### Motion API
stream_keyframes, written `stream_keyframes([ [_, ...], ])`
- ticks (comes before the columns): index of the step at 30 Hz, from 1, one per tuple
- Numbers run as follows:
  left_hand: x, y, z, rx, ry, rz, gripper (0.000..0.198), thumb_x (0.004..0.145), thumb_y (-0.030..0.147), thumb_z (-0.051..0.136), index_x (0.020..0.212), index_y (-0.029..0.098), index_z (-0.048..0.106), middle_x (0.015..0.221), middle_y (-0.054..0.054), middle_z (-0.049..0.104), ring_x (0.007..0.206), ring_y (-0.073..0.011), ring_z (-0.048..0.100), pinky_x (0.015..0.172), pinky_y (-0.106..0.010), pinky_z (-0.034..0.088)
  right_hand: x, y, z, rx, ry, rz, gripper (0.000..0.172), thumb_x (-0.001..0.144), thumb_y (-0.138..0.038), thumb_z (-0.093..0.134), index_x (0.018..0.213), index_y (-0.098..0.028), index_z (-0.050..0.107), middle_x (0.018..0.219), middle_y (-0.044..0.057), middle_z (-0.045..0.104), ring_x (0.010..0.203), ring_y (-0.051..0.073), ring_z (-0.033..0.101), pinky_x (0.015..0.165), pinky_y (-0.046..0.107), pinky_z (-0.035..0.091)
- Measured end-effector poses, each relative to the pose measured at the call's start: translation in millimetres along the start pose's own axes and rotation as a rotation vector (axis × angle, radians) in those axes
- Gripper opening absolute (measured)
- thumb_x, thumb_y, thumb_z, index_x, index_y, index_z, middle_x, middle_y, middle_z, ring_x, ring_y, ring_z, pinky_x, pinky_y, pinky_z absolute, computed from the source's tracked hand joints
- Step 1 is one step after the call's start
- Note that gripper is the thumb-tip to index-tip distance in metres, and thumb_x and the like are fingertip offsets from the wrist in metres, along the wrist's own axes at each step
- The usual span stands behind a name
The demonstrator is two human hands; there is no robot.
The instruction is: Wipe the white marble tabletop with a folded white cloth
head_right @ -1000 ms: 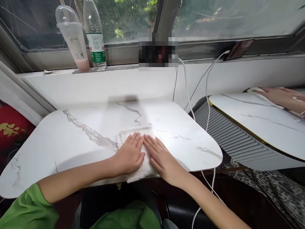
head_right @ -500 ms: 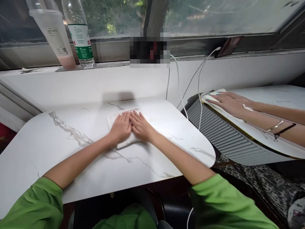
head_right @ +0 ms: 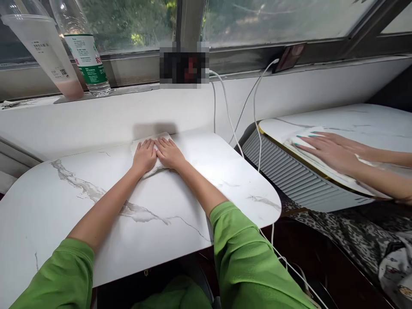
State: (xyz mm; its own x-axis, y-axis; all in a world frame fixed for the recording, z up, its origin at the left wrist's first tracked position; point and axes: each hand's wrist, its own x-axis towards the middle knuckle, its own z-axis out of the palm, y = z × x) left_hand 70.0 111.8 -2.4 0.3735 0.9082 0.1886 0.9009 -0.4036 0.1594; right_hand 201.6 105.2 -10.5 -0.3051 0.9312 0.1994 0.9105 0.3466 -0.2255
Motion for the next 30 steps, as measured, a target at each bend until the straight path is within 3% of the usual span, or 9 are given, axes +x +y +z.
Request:
stream_keyframes([
  [5,-21,6,-5.0,0.004,-0.058,0.043,0.053,0.096,0.024,0.023,0.146,0.009,0.033,0.153,-0.010,0.030,0.143,-0.0204,0.024,0.118,-0.042,0.013,-26,-9,-4,-0.013,-0.042,0.015,0.057,0.096,-0.026,0.023,0.148,-0.005,0.028,0.156,0.014,0.024,0.144,0.024,0.019,0.117,0.044,0.015],
  [9,-57,32,-8.1,0.004,-0.126,0.122,0.055,0.096,0.027,0.025,0.147,0.006,0.029,0.155,-0.012,0.026,0.144,-0.0225,0.019,0.118,-0.045,0.011,-81,-9,-6,-0.040,-0.024,0.001,0.058,0.096,-0.030,0.022,0.148,-0.004,0.028,0.155,0.017,0.023,0.145,0.026,0.017,0.117,0.049,0.018],
  [12,-87,71,-7.5,-0.028,-0.168,0.203,0.057,0.097,0.030,0.023,0.148,0.004,0.026,0.155,-0.013,0.024,0.145,-0.0239,0.017,0.118,-0.047,0.010,-138,2,-15,-0.045,0.000,0.010,0.058,0.097,-0.032,0.022,0.148,-0.005,0.029,0.155,0.017,0.024,0.144,0.026,0.017,0.117,0.050,0.018],
  [15,-112,119,-3.9,-0.057,-0.163,0.294,0.058,0.097,0.030,0.024,0.147,0.000,0.028,0.154,-0.016,0.024,0.145,-0.0261,0.017,0.118,-0.049,0.011,-195,27,-31,0.024,0.028,0.012,0.057,0.097,-0.038,0.024,0.150,-0.018,0.025,0.156,0.010,0.025,0.144,0.023,0.018,0.116,0.052,0.022],
  [20,-131,187,3.9,-0.079,-0.103,0.362,0.060,0.096,0.034,0.025,0.145,-0.001,0.031,0.152,-0.021,0.029,0.143,-0.0336,0.021,0.115,-0.058,0.015,-256,69,-60,0.250,0.122,0.201,0.048,0.093,-0.042,0.037,0.139,-0.032,0.048,0.144,0.003,0.048,0.134,0.025,0.041,0.111,0.051,0.035],
  [24,-125,209,11.3,-0.088,-0.077,0.368,0.061,0.095,0.033,0.027,0.145,-0.001,0.033,0.150,-0.022,0.032,0.142,-0.0346,0.022,0.115,-0.059,0.017,-260,77,-60,0.220,0.232,0.293,0.046,0.093,-0.039,0.035,0.133,-0.032,0.054,0.137,0.003,0.055,0.131,0.026,0.046,0.112,0.053,0.034],
  [30,-87,211,23.0,-0.077,-0.053,0.306,0.060,0.095,0.031,0.027,0.145,-0.003,0.031,0.150,-0.021,0.032,0.142,-0.0342,0.022,0.114,-0.059,0.017,-218,96,-55,0.159,0.222,0.260,0.050,0.093,-0.040,0.032,0.133,-0.021,0.055,0.138,0.008,0.054,0.132,0.026,0.044,0.113,0.052,0.032],
])
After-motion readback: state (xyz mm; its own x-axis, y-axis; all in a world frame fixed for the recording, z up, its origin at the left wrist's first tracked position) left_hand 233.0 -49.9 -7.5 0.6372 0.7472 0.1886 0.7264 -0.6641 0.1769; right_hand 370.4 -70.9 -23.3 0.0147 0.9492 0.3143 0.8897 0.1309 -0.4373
